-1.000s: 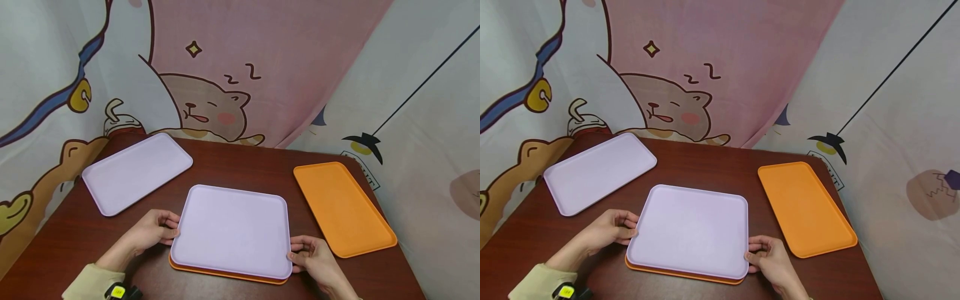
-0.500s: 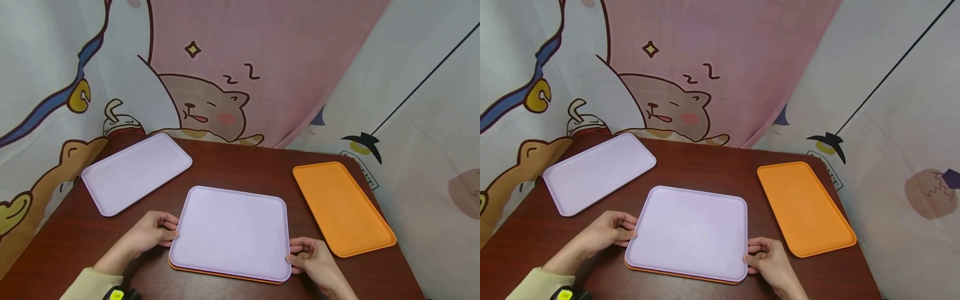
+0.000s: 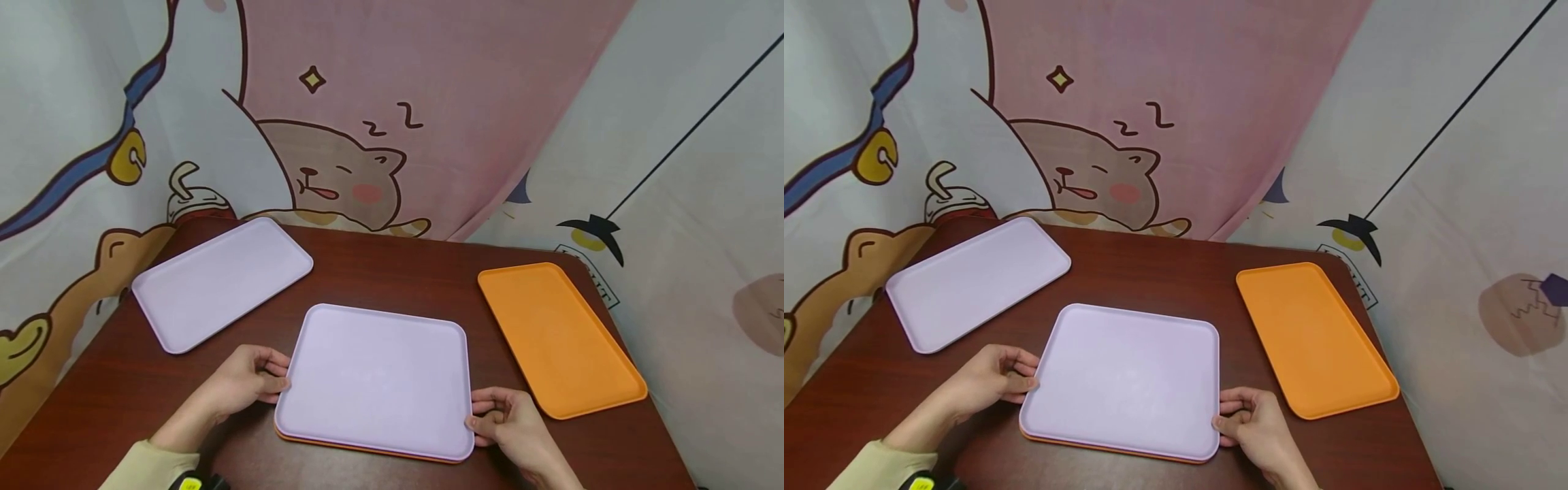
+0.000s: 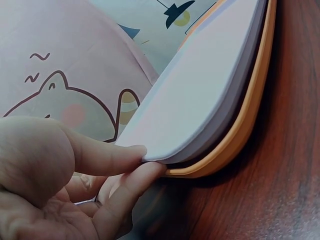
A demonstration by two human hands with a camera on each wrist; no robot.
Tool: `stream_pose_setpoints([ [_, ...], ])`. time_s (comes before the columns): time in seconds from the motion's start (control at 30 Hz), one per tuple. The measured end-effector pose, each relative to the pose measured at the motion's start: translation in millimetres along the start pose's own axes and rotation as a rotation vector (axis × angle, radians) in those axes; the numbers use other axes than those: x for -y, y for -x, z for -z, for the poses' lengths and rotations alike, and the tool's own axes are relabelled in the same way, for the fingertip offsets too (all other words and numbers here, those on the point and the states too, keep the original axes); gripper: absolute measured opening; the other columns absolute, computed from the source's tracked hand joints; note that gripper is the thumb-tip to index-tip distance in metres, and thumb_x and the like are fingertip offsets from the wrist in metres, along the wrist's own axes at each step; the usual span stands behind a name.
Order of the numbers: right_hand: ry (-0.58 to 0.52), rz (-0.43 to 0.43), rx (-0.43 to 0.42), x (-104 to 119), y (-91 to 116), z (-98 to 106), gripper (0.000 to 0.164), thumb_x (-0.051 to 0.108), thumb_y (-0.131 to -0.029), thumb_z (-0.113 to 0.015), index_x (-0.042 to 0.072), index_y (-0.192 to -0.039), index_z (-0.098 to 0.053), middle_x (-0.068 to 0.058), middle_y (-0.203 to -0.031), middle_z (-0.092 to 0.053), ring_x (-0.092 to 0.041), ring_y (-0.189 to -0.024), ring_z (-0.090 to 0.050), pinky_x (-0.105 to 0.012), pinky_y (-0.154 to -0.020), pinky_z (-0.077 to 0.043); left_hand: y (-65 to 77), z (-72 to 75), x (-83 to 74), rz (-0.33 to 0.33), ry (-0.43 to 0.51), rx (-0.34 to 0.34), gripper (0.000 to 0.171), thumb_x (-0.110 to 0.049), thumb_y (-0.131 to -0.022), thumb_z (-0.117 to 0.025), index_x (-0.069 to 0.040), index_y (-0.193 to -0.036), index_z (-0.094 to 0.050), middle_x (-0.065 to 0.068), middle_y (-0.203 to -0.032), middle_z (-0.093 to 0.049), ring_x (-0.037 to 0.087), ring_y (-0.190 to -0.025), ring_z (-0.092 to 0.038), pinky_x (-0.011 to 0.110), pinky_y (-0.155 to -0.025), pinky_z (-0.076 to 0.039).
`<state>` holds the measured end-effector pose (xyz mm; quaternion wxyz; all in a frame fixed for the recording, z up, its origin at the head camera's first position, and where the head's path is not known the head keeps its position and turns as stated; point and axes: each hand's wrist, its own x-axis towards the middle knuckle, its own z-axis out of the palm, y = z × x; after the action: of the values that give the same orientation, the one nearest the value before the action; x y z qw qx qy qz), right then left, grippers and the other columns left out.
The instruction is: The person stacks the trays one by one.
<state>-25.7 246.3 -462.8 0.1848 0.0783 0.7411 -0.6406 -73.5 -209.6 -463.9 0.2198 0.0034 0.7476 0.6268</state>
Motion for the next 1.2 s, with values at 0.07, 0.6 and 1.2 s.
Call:
stream_pose_setpoints([
  [0.07, 0.006, -0.001, 0.000, 0.3, 0.3, -0.2, 0.046, -0.008, -0.088, -0.080, -0.019, -0.127, -0.058, -0.019, -0.100, -0.068, -0.027, -0.082, -0.072, -0.042, -0.070, -0.065, 0.5, 0.2, 0.0, 0.003, -0.003, -0.003, 0.036, 0.010, -0.089, -0.076, 0.020, -0.120, -0.061, 0.019, -0.103, -0.065, 0.025, -0.086, -0.069, 0.041, -0.071, -0.065],
  [0.6, 0.030, -0.026, -0.018, 1.2, 0.8, -2.2, 0.046, -0.008, -0.087, -0.082, -0.018, -0.126, -0.060, -0.019, -0.100, -0.067, -0.026, -0.081, -0.071, -0.041, -0.069, -0.065, 3.8, 2.6, 1.1, 0.019, -0.015, -0.010, 0.037, 0.010, -0.089, -0.077, 0.019, -0.121, -0.061, 0.019, -0.103, -0.065, 0.024, -0.086, -0.068, 0.041, -0.072, -0.065],
  [1.2, 0.071, -0.039, -0.066, 2.1, -0.6, 0.6, 0.046, -0.003, -0.091, -0.080, -0.016, -0.130, -0.061, -0.019, -0.104, -0.067, -0.028, -0.086, -0.071, -0.043, -0.069, -0.065, 5.4, 5.8, -2.4, 0.011, -0.012, -0.030, 0.036, 0.003, -0.093, -0.077, 0.017, -0.123, -0.063, 0.016, -0.100, -0.069, 0.023, -0.090, -0.069, 0.039, -0.073, -0.064],
])
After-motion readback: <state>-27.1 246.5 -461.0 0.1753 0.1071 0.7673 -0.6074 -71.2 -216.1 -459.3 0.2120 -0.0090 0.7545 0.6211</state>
